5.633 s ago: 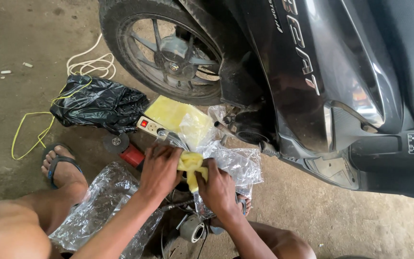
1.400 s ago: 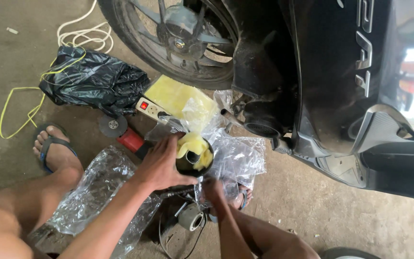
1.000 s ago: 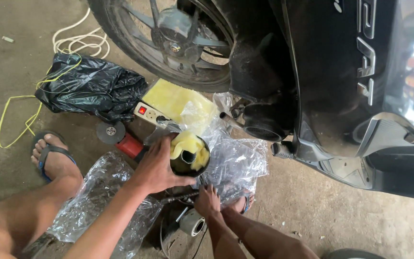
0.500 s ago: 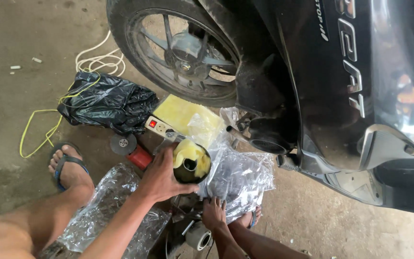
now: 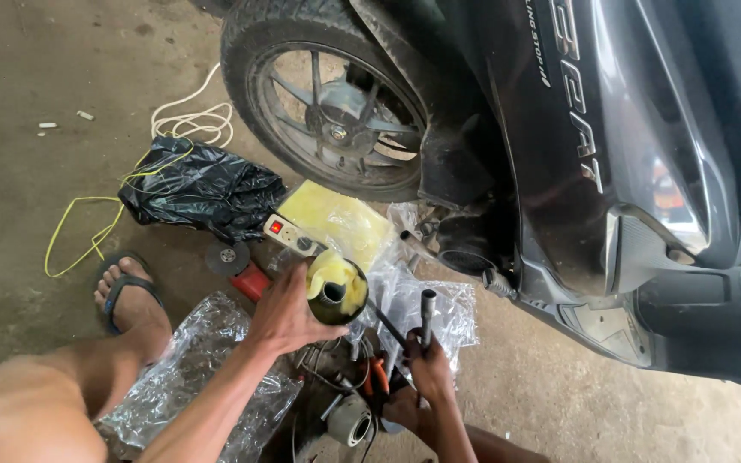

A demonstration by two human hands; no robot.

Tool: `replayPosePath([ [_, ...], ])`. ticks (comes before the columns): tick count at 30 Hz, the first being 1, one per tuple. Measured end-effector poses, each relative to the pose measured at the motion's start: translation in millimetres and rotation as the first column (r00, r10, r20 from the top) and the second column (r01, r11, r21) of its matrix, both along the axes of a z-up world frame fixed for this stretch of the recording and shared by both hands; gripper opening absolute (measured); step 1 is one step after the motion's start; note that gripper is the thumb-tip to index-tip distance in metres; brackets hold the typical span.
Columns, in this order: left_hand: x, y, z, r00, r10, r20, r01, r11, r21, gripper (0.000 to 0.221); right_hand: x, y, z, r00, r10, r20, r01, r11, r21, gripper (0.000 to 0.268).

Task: Cleaning and reassembling a motorcycle air filter component using a wrench.

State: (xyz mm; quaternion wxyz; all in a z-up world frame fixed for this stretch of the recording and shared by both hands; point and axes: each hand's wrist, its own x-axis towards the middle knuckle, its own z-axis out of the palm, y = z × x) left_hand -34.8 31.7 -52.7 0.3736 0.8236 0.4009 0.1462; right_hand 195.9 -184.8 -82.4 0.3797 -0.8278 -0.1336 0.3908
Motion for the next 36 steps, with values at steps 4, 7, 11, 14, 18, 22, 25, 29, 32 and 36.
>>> replayPosePath([
  [4,0,-3,2,0.999,-0.044,-0.017,0.043,0.997,-0.058,0.141,-22,-6,108,0.963,0.207,0.170,-0.147,0.940,-0.309,0.038],
  [7,4,-5,11,0.995,-0.099,0.027,0.101,0.993,-0.065,0.136,-26,-23,163,0.936,0.068,0.344,-0.012,0.987,-0.162,0.033],
  [11,10,-4,10,0.984,-0.169,-0.057,0.165,0.985,-0.058,0.128,-32,-39,247,0.913,-0.131,0.387,0.195,0.972,-0.133,0.032],
  [14,9,-3,16,0.983,-0.165,-0.086,0.153,0.980,-0.126,0.130,-16,-76,266,0.860,-0.176,0.480,0.212,0.977,-0.020,0.030],
  [18,14,-3,10,0.979,-0.203,-0.027,0.199,0.974,-0.110,0.131,-19,-85,298,0.703,-0.182,0.687,0.124,0.983,0.134,0.026],
  [22,20,-12,1,0.980,-0.194,-0.045,0.188,0.976,-0.107,0.129,-44,-57,328,0.742,-0.178,0.646,0.120,0.984,0.132,0.028],
  [25,21,-16,-1,0.975,-0.221,-0.035,0.220,0.975,-0.036,0.132,-43,-54,326,0.716,-0.084,0.693,0.058,0.996,0.061,0.028],
  [29,19,-19,-1,0.974,-0.224,0.011,0.224,0.975,0.002,0.124,-47,-50,325,0.764,-0.063,0.643,0.045,0.998,0.045,0.029],
  [32,18,-20,4,0.971,-0.236,0.029,0.235,0.972,0.026,0.126,-46,-46,321,0.802,-0.059,0.595,0.028,0.998,0.061,0.029],
  [36,21,-25,3,0.952,-0.305,0.036,0.305,0.952,0.003,0.137,-43,-31,320,0.859,0.044,0.510,0.000,0.996,-0.085,0.032],
])
